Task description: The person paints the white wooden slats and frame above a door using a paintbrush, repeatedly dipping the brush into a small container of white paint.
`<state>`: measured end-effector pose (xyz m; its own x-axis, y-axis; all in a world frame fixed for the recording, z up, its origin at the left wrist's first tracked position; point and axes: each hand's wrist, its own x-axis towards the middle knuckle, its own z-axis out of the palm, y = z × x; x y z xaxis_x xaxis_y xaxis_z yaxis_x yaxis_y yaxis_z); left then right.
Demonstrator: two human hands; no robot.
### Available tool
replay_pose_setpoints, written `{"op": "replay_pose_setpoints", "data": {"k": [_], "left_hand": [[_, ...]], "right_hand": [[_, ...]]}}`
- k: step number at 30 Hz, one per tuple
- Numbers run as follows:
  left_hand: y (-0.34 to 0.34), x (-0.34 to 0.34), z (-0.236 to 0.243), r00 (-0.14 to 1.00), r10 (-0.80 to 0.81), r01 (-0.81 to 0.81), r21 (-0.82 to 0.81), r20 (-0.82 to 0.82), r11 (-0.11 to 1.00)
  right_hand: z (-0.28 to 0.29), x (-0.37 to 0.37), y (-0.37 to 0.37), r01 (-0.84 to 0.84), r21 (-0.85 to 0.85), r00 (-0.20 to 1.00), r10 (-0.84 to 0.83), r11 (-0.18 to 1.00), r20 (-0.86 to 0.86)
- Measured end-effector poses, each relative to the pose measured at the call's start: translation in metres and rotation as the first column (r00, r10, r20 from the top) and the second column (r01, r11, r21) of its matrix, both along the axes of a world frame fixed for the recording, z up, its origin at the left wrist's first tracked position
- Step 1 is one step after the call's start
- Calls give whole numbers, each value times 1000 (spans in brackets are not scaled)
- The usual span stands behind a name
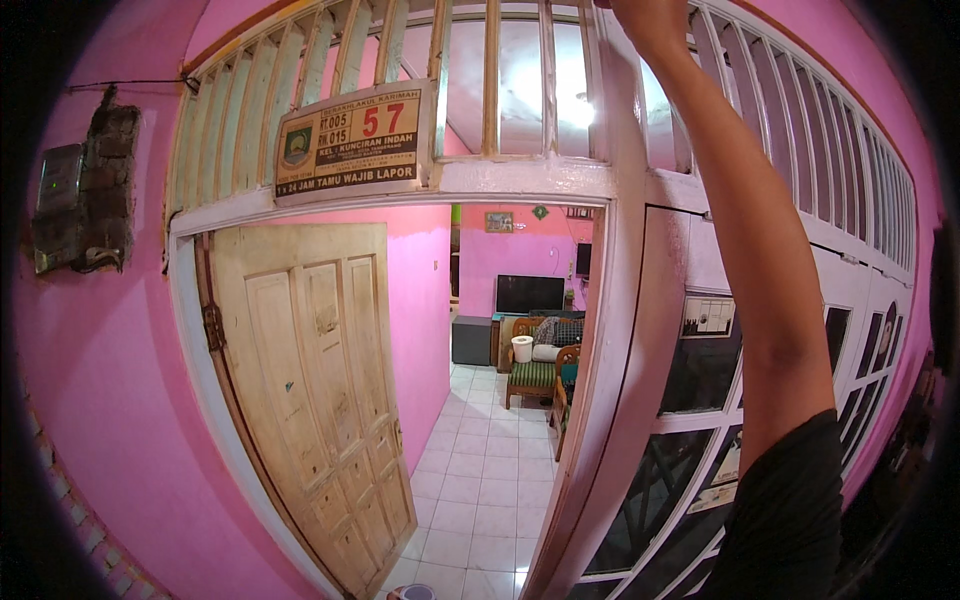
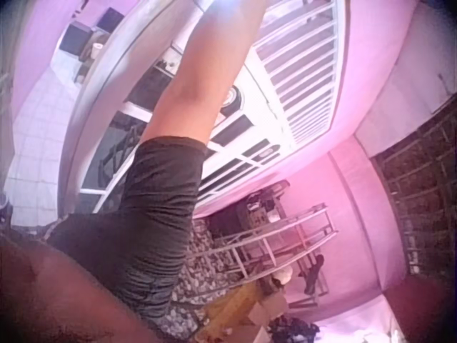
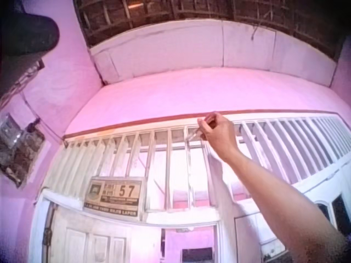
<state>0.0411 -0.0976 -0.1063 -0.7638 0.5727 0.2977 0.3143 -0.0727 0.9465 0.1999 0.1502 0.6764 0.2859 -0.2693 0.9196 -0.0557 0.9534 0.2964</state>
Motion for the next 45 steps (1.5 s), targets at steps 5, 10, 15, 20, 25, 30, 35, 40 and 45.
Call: {"op": "replay_pose_setpoints", "data": {"k": [5, 10, 15, 20, 25, 30, 35, 40, 45], "left_hand": [[-2, 2, 9, 1000, 11, -11, 40, -2, 999], [-5, 3, 30, 999, -46, 46, 22, 9, 999], [-5, 2, 27, 999, -36, 34, 69, 28, 997], [-11, -3, 22, 1000, -23, 23, -40, 3, 999], [-12, -3, 29, 994, -56, 52, 42, 89, 998], [-13, -8, 11, 996, -22, 20, 19, 90, 1000], [-13, -9, 27, 838, -190, 49, 276, 512, 960], [-12, -16, 16, 994, -44, 43, 18, 97, 999], [-15, -26, -7, 992, -64, 53, 100, 109, 994]], "right_hand": [[-16, 8, 3, 136, -77, 988, -129, 988, 89], [-14, 0, -1, 33, -45, 999, -33, 998, 13], [-5, -2, 5, 111, -44, 994, -110, 993, 15], [-4, -3, 9, -32, -52, 999, 32, 998, -7], [8, -7, 15, -95, 27, 995, 96, 995, -31], [-1, -11, 13, -14, -57, 1000, 14, 998, -5], [20, -17, 25, -142, 96, 984, 151, 985, -93], [34, -25, 30, 92, 105, 970, -65, 990, -234], [27, -22, 25, 37, 49, 983, -28, 998, -181]]}}
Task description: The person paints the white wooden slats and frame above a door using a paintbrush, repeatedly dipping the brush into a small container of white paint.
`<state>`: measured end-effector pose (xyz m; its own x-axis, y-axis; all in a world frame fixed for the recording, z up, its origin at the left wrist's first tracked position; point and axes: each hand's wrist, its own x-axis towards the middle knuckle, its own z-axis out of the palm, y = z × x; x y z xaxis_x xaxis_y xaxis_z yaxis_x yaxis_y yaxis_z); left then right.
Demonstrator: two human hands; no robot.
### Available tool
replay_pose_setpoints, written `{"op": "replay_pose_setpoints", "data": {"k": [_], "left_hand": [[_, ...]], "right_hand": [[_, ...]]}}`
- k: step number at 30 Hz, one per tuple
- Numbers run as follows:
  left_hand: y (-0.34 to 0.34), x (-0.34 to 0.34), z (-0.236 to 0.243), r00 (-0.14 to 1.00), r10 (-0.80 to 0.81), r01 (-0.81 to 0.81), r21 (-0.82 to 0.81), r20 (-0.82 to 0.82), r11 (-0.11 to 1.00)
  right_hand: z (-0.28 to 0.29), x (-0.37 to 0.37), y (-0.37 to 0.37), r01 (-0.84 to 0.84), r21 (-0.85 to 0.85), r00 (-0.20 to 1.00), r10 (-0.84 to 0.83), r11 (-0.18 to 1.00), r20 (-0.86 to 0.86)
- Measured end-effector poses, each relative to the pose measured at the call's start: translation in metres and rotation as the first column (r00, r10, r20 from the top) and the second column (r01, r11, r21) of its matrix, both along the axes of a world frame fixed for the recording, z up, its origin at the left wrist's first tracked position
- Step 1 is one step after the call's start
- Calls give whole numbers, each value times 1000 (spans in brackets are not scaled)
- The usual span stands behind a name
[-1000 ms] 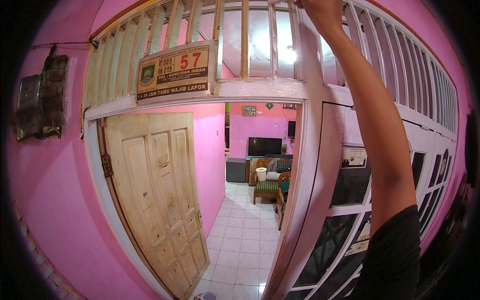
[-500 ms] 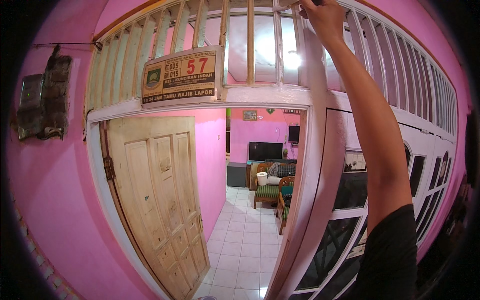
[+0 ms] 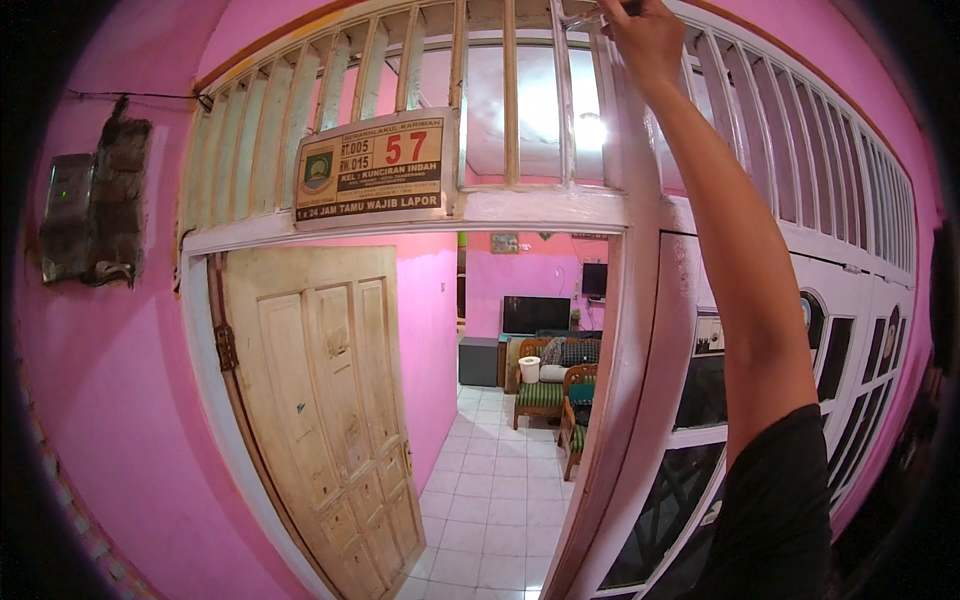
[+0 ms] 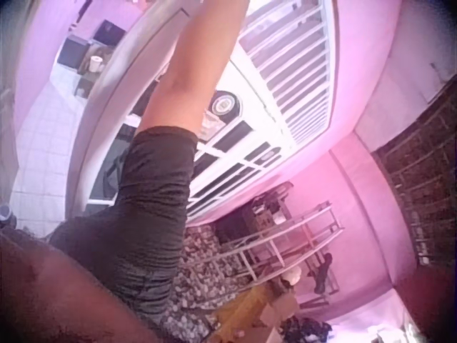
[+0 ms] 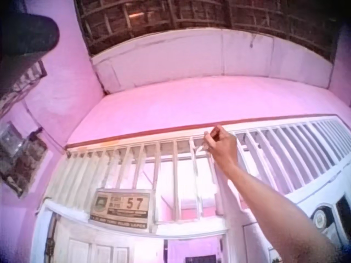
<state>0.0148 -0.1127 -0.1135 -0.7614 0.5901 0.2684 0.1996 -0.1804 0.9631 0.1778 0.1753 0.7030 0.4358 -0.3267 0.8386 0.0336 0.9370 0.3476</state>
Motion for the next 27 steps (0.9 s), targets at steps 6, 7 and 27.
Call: {"op": "replay_pose_setpoints", "data": {"k": [6, 7, 27], "left_hand": [[4, -15, -26, 1000, 13, -12, -26, 19, 1000], [4, -23, -42, 997, -27, 25, 31, 66, 999], [5, 13, 27, 1000, 1, -1, -58, 2, 998]], "right_hand": [[17, -5, 4, -126, 24, 992, 126, 992, -10], [20, -6, 2, -63, 24, 997, 64, 998, -44], [-69, 15, -10, -68, -162, 958, 110, 984, 265]]}}
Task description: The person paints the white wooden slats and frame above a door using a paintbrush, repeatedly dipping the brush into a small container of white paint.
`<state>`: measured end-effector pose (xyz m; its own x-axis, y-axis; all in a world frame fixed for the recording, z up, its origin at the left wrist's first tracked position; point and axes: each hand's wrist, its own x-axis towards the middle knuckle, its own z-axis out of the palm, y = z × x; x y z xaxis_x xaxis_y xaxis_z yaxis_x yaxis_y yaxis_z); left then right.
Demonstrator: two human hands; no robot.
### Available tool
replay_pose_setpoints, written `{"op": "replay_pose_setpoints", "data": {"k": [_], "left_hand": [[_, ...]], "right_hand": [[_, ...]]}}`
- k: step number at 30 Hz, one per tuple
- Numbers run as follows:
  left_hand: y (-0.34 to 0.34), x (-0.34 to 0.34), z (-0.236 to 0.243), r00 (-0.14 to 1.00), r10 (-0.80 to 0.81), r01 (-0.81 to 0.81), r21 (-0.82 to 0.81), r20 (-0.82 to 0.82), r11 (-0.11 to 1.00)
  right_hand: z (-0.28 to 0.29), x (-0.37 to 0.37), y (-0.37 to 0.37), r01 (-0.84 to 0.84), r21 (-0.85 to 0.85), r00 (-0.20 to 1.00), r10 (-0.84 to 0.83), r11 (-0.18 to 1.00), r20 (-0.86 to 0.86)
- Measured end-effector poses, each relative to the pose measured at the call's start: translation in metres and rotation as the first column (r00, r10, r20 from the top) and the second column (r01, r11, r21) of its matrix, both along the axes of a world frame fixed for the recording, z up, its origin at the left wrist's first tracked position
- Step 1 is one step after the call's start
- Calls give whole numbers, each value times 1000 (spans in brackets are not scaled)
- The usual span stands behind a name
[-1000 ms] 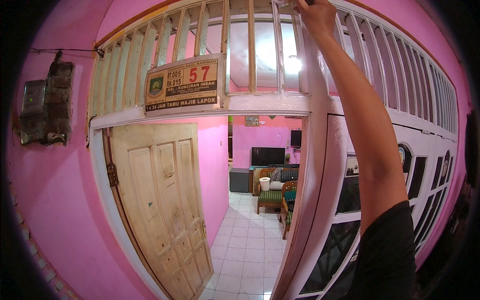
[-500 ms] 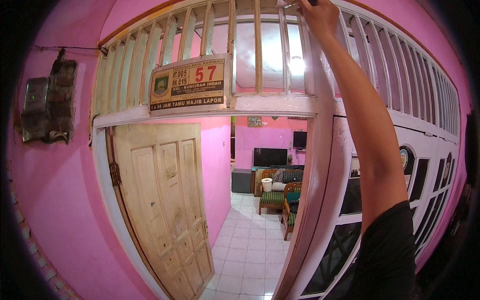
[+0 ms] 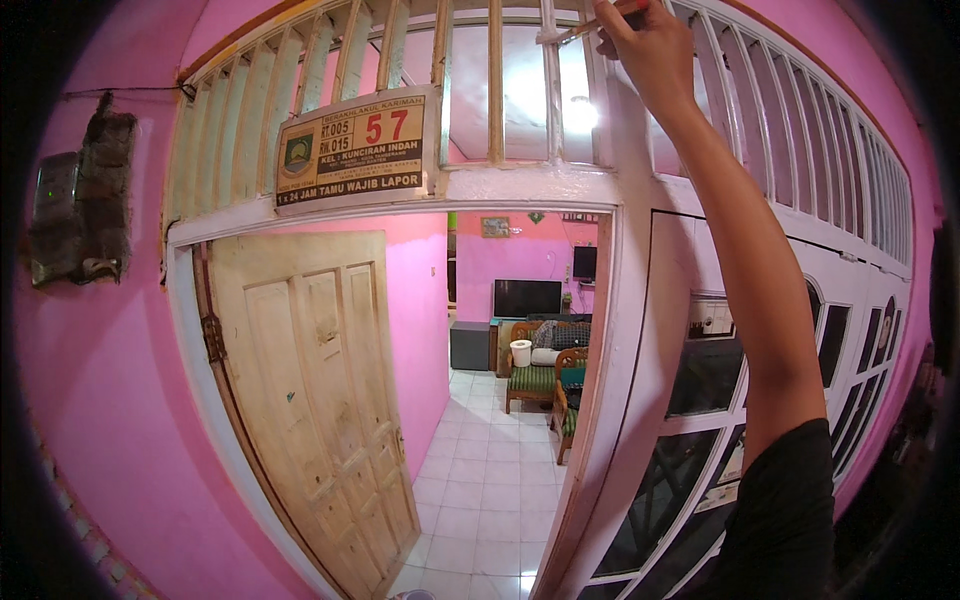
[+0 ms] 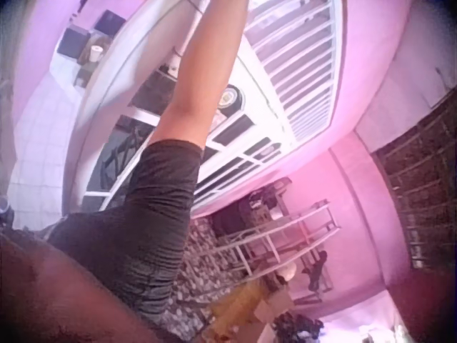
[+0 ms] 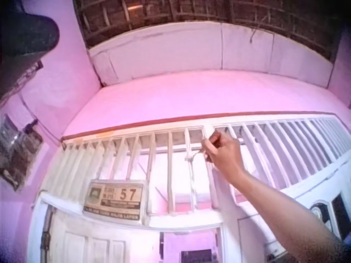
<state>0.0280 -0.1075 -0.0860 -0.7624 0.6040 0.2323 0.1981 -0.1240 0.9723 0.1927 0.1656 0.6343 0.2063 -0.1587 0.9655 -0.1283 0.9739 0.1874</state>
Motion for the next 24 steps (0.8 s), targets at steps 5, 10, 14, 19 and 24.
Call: {"op": "replay_pose_setpoints", "data": {"k": [5, 10, 14, 19, 24], "left_hand": [[7, -6, -25, 998, -18, 8, -141, -65, 990], [13, 5, -21, 995, -66, 63, -47, -71, 997], [8, 12, -17, 988, -86, 73, -95, -131, 993], [7, 20, -13, 980, -179, 165, -139, -92, 976], [5, 28, -15, 979, -170, 152, -156, -109, 976]], "right_hand": [[-36, 12, -2, 102, -27, 989, -98, 994, 108], [-76, 24, -3, 306, 14, 941, -304, 952, 147], [-106, 29, -5, 265, -31, 935, -249, 964, 252], [-97, 39, -1, 279, 75, 938, -289, 957, 194], [-84, 42, -19, 195, -71, 956, -173, 978, 236]]}}
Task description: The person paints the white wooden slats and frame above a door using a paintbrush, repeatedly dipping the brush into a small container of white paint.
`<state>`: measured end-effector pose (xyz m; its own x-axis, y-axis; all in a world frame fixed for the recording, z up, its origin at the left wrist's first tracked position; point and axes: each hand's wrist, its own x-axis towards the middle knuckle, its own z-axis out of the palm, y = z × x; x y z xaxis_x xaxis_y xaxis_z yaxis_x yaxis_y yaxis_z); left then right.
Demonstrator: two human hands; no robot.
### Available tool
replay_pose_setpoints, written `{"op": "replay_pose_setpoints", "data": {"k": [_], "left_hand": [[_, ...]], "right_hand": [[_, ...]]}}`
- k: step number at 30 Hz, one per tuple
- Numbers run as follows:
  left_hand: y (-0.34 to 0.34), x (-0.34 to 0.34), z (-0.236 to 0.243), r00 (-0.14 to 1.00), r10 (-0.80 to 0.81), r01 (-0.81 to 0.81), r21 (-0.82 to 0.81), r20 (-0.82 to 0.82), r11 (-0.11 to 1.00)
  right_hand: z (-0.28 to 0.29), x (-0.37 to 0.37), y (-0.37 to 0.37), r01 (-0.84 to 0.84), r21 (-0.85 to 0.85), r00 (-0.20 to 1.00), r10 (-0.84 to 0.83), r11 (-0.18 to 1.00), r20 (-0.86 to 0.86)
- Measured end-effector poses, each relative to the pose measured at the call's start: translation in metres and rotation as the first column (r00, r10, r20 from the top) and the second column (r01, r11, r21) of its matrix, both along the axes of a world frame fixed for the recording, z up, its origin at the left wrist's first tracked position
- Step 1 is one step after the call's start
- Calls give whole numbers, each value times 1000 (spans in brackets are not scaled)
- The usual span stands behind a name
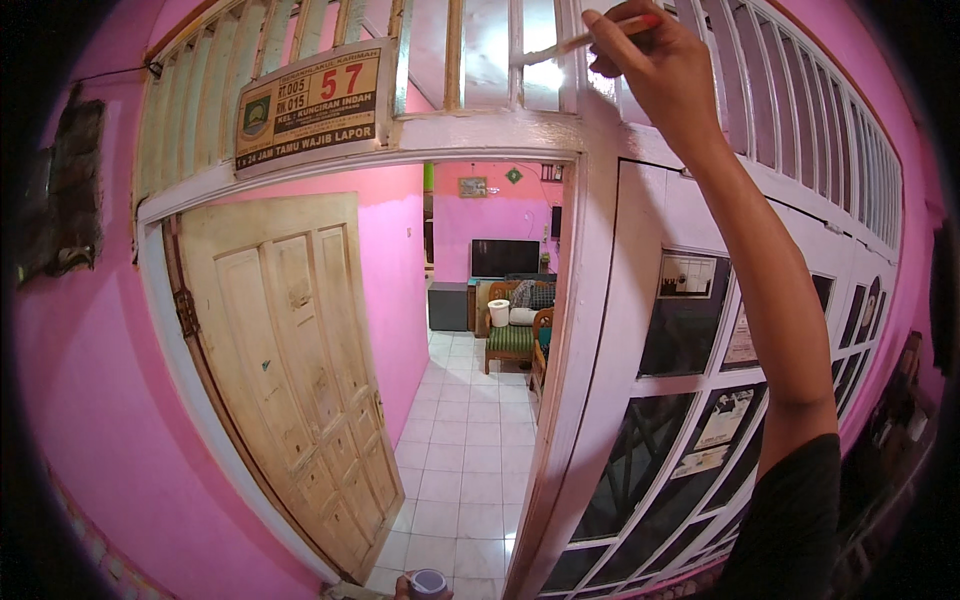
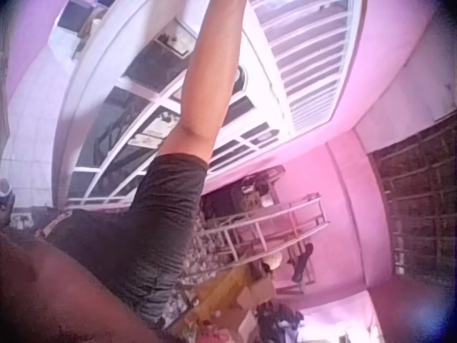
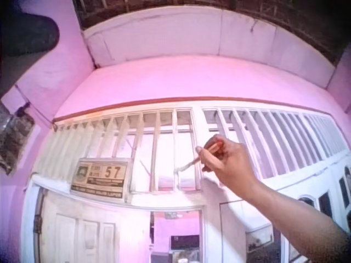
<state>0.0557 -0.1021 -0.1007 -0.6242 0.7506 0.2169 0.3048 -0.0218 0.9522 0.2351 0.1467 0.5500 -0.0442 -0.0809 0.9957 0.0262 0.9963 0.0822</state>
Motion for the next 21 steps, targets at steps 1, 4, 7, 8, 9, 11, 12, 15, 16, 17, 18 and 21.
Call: {"op": "replay_pose_setpoints", "data": {"k": [1, 4, 7, 8, 9, 11, 12, 15, 16, 17, 18, 21], "left_hand": [[-1, 1, 1, 1000, -11, 11, 15, 15, 1000], [-1, 0, -16, 1000, 11, -11, 15, -11, 1000], [-6, 6, -11, 999, 6, -6, 4, 37, 1000], [-7, 6, -12, 999, 7, -7, 4, 34, 1000], [-8, 6, -14, 1000, 16, -16, 12, 22, 1000], [-10, 9, -12, 1000, 27, -27, 18, 9, 999], [-12, 11, -7, 999, 29, -30, 28, 14, 999], [-16, 15, 9, 1000, 26, -26, 13, 10, 1000], [-17, 17, 13, 1000, 18, -18, -10, 4, 1000], [-19, 18, 15, 1000, 24, -24, -12, 1, 1000], [-21, 20, 18, 999, 37, -36, -33, 11, 999], [-25, 18, 3, 996, 85, -85, 7, 16, 996]], "right_hand": [[-6, 2, 3, 2, -4, 1000, -2, 1000, -1], [-14, 9, 16, 21, 62, 995, -27, 998, 93], [-14, 9, -3, -39, -11, 999, 39, 999, 5], [-13, 9, -6, -40, -12, 999, 40, 999, 2], [-13, 9, -9, -3, 14, 1000, 3, 1000, 28], [-14, 6, -12, 33, 39, 998, -35, 999, 53], [-14, 4, -11, 35, 72, 998, -39, 997, 54], [-2, -2, -11, 45, 37, 998, -47, 998, 48], [4, -3, -7, 13, 41, 999, -14, 999, 33], [6, -6, -7, -27, 44, 1000, 26, 999, 17], [7, -8, -9, -56, 35, 997, 57, 998, -46], [3, -1, -14, 78, 30, 994, -75, 997, -80]]}}
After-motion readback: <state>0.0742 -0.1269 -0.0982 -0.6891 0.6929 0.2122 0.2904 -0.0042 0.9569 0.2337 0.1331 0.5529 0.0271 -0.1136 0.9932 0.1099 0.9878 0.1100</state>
